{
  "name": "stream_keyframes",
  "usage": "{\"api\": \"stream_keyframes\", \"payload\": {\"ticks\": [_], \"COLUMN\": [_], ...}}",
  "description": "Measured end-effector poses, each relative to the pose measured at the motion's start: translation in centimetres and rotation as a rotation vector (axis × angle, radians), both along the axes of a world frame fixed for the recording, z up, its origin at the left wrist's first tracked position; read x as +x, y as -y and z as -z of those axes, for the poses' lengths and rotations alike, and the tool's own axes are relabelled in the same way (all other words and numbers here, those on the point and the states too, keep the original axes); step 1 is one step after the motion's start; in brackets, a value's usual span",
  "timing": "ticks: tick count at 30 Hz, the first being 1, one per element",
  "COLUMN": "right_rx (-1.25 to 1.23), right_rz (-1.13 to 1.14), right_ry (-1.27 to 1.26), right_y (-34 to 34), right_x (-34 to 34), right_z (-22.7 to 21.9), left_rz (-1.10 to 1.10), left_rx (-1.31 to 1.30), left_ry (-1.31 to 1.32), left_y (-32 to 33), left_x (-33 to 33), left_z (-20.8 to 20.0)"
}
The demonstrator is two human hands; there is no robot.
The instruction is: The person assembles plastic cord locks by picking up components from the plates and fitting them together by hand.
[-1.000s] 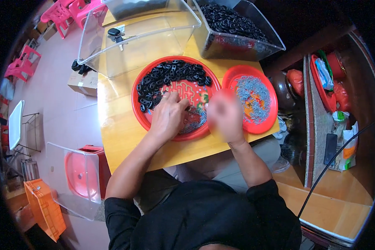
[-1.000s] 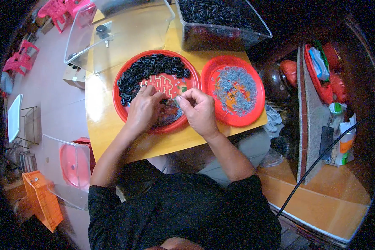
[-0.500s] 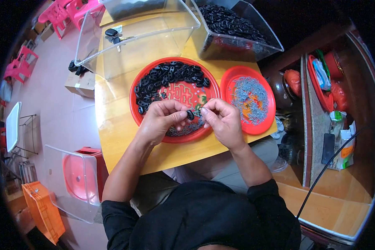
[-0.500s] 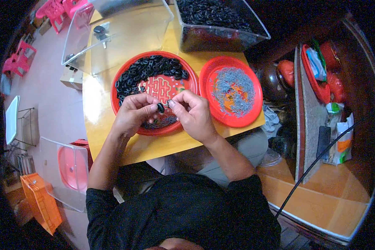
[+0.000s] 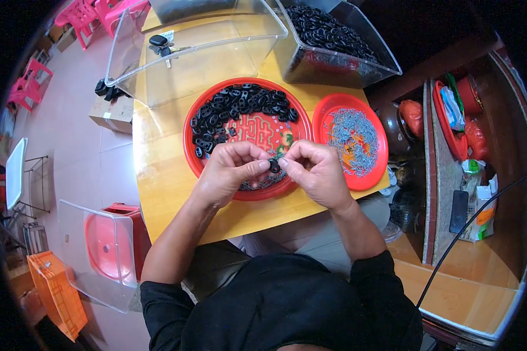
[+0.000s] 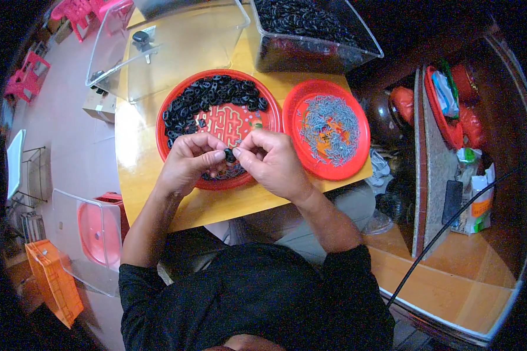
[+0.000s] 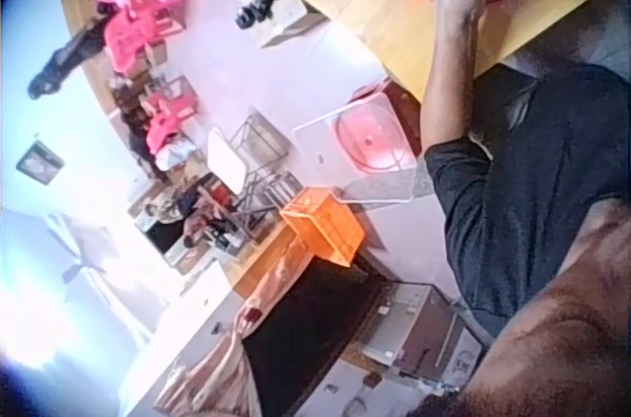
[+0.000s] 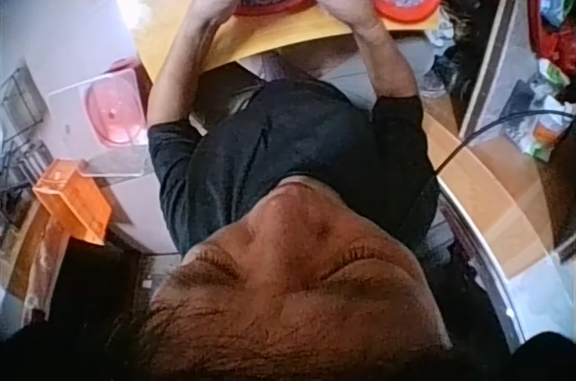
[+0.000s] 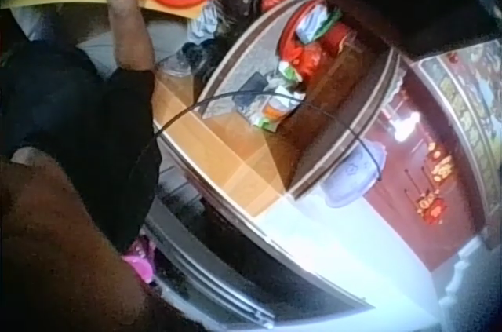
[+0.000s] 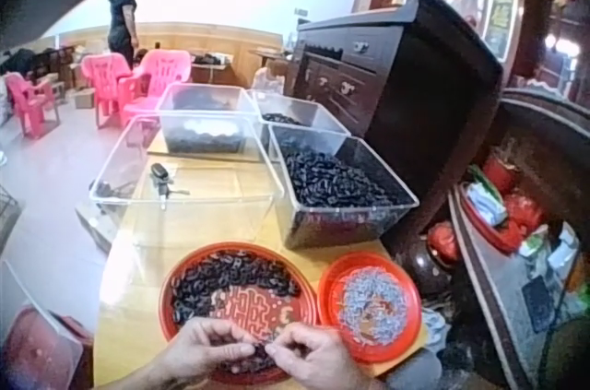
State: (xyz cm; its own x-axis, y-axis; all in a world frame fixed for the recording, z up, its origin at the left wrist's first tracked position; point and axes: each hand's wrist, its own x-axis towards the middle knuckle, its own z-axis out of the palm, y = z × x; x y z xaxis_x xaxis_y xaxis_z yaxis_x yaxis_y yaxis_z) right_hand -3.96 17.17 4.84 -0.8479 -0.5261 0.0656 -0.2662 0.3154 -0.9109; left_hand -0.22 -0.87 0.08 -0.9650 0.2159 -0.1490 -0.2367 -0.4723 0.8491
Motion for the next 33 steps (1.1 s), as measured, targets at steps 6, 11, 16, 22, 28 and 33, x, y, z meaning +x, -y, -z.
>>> {"api": "stream_keyframes", "payload": {"ticks": [6, 11, 16, 22, 28, 33], "right_rx": [-0.033, -0.057, 0.208, 0.222, 0.184, 0.131], "right_rz": [-0.016, 0.036, -0.005, 0.028, 0.075, 0.066], "right_ry": [0.018, -0.173, -0.616, -0.866, -0.938, -0.913], "right_y": [0.1, 0.3, 0.6, 1.6, 2.2, 2.7], "right_x": [-0.1, 0.1, 1.0, 0.8, 0.8, 0.9], "right_z": [0.3, 0.6, 0.7, 2.1, 3.3, 3.3], "left_rz": [-0.009, -0.012, -0.075, -0.132, -0.214, -0.262], "left_rx": [-0.006, 0.056, 0.155, 0.159, 0.168, 0.160], "left_ry": [0.015, 0.031, 0.034, 0.059, 0.075, 0.060], "left_y": [-0.2, -0.2, -0.3, -0.7, -1.0, -1.0], "left_x": [0.2, 0.3, 0.2, 0.4, 0.6, 0.7], "left_z": [-0.3, 0.0, 0.8, 1.1, 0.9, 0.9]}}
